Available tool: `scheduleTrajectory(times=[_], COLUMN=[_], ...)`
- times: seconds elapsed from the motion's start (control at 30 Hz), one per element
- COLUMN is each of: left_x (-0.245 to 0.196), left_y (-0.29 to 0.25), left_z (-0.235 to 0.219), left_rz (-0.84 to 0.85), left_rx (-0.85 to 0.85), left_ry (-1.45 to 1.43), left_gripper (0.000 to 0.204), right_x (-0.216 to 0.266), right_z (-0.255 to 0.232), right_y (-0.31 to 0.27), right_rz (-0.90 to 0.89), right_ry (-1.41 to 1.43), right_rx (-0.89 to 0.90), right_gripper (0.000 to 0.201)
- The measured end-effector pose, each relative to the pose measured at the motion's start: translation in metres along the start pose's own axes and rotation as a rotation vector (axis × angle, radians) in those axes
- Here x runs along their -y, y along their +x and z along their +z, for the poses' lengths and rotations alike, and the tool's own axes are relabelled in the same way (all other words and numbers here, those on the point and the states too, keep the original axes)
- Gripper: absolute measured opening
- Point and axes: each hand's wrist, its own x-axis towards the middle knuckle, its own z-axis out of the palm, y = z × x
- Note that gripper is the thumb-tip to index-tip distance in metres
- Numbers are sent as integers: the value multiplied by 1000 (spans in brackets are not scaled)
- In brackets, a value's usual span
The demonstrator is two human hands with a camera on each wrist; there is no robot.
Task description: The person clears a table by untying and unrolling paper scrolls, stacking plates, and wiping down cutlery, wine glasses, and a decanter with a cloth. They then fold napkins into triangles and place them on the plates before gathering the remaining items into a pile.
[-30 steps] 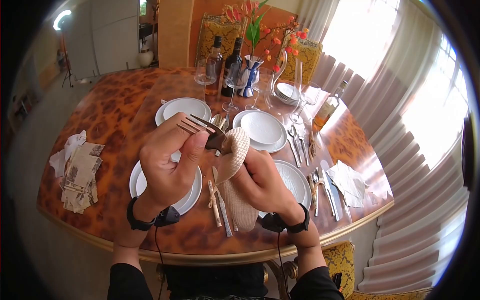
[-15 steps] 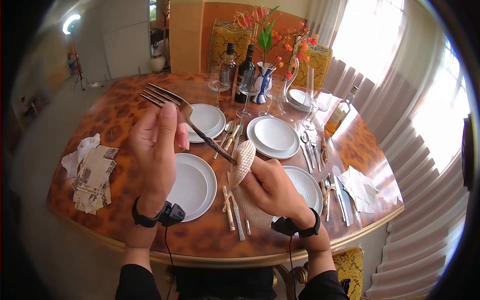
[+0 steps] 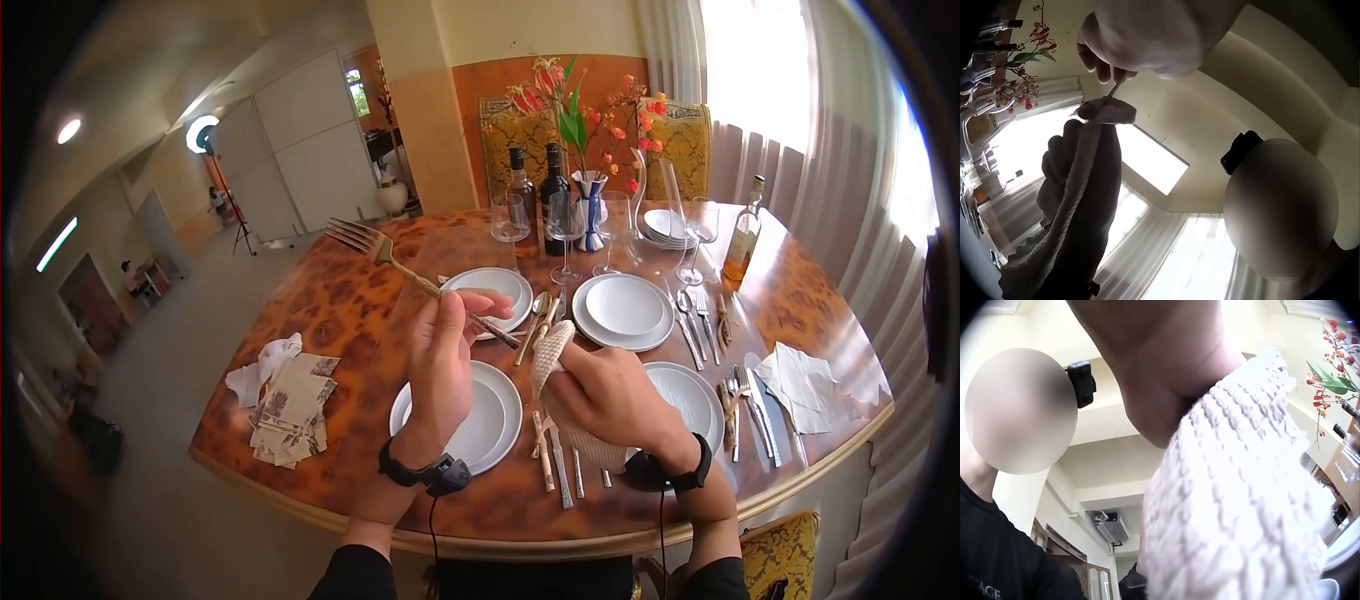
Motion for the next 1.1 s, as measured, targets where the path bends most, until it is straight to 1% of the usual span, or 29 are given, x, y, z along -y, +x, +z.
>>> scheduleTrajectory(times=[0.03,0.07,0.1,0.13,0.17,0.23,0.27,0.3,0.37,0.4,0.5,0.53,0.57,0.63,0.67,0.7,0.77,0.83,0.9,0.97,1.03,1.1], left_x=[-5,-7,-9,-10,-10,-9,-8,-6,5,4,6,9,12,16,17,16,15,20,20,17,13,7], left_y=[3,6,7,7,7,1,-2,-6,-9,-9,-13,-12,-13,-18,-21,-25,-33,-40,-44,-45,-46,-51], left_z=[-6,-11,-13,-13,-10,-2,3,8,5,8,10,3,1,-1,-6,-6,-5,-10,-12,-15,-21,-27], left_rz=[0,-26,-10,-45,-81,-89,-134,-180,-210,-213,-175,-190,-186,-211,-243,-245,-300,-297,-222,-211,-232,-198], left_rx=[-12,5,6,22,37,57,92,128,180,193,187,240,243,203,223,220,194,197,237,235,321,300], left_ry=[5,-15,15,15,9,15,-5,-25,-56,-43,-15,-51,-39,-65,-98,-95,-144,-151,-67,-13,11,165], left_gripper=[35,36,36,35,35,37,37,38,39,40,39,39,39,40,39,39,39,38,38,38,41,48], right_x=[2,5,8,14,16,17,14,11,8,4,-5,-6,-2,9,14,16,20,15,7,8,10,1], right_z=[-5,-12,-19,-27,-29,-32,-31,-28,-21,-17,-6,-6,-6,-4,1,3,8,20,31,30,28,32], right_y=[0,0,0,0,0,-1,-3,-2,1,1,4,4,5,3,2,2,2,1,-2,-3,-4,-4], right_rz=[-20,11,41,121,102,109,103,90,94,129,72,50,42,49,58,57,35,30,16,-2,-54,-68], right_ry=[21,11,0,39,53,35,21,26,80,91,181,166,173,280,212,216,139,186,269,255,262,308], right_rx=[-19,-24,-26,-33,-42,-110,-85,-88,-186,-148,-157,-98,-105,60,41,42,102,113,134,143,102,57], right_gripper=[21,24,27,32,32,30,23,23,15,18,18,14,14,18,25,25,26,24,21,19,19,20])
